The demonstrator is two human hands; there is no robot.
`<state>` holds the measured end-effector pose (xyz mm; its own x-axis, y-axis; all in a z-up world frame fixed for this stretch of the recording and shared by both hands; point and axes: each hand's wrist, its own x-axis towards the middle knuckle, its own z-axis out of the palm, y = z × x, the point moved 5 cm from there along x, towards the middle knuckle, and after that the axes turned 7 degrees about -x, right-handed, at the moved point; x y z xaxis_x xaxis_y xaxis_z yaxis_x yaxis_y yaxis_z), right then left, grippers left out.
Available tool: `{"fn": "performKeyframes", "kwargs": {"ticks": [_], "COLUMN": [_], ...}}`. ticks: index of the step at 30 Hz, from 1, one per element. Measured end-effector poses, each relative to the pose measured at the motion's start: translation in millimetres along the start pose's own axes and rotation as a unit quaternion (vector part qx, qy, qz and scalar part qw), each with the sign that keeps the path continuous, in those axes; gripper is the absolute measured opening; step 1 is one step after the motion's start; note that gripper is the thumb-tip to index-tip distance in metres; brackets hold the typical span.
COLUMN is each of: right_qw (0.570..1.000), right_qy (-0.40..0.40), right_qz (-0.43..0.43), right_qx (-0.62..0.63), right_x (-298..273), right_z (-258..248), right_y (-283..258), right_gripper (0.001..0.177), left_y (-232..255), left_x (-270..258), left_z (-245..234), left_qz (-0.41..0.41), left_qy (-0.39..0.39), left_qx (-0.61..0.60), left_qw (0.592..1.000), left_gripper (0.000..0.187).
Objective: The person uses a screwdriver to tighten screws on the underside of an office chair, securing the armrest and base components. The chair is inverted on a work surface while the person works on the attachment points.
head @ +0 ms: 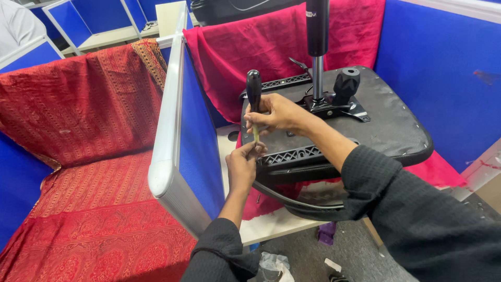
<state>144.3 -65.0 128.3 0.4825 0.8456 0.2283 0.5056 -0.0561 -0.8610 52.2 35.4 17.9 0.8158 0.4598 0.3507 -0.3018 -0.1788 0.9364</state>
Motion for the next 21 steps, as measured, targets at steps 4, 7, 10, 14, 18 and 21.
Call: {"fn": "performKeyframes", "kwargs": {"ticks": [4,7,10,14,18,21], "right_qw": [0.993,0.983,0.955,0.954,0.961,0.955], "right_qy": [0.076,0.183,0.294,0.299,0.239,0.145], "right_qz": [-0.064,0.0,0.012,-0.021,0.0,-0.008], "right_qx": [-0.066,-0.021,-0.045,-0.026,0.137,0.259], "right_x": [-1,5,12,28,36,37], "right_z": [8,21,30,32,23,26], "right_y": [-12,-14,-14,-1,18,29], "right_gripper": [0.019,0.028,0.026,0.044,0.039,0.04], "left_y": [8,7,8,2,-4,-12], "left_x": [-3,-8,-4,0,3,1], "left_z": [2,3,5,2,3,-2], "left_qz": [0.004,-0.007,0.01,0.027,0.005,0.003], "left_qy": [0.03,0.044,0.041,0.023,-0.003,-0.013], "left_qx": [0.104,0.049,0.041,0.074,0.022,0.031], "left_qw": [0.994,0.998,0.998,0.997,1.0,0.999], "left_gripper": [0.015,0.014,0.014,0.014,0.018,0.021]}}
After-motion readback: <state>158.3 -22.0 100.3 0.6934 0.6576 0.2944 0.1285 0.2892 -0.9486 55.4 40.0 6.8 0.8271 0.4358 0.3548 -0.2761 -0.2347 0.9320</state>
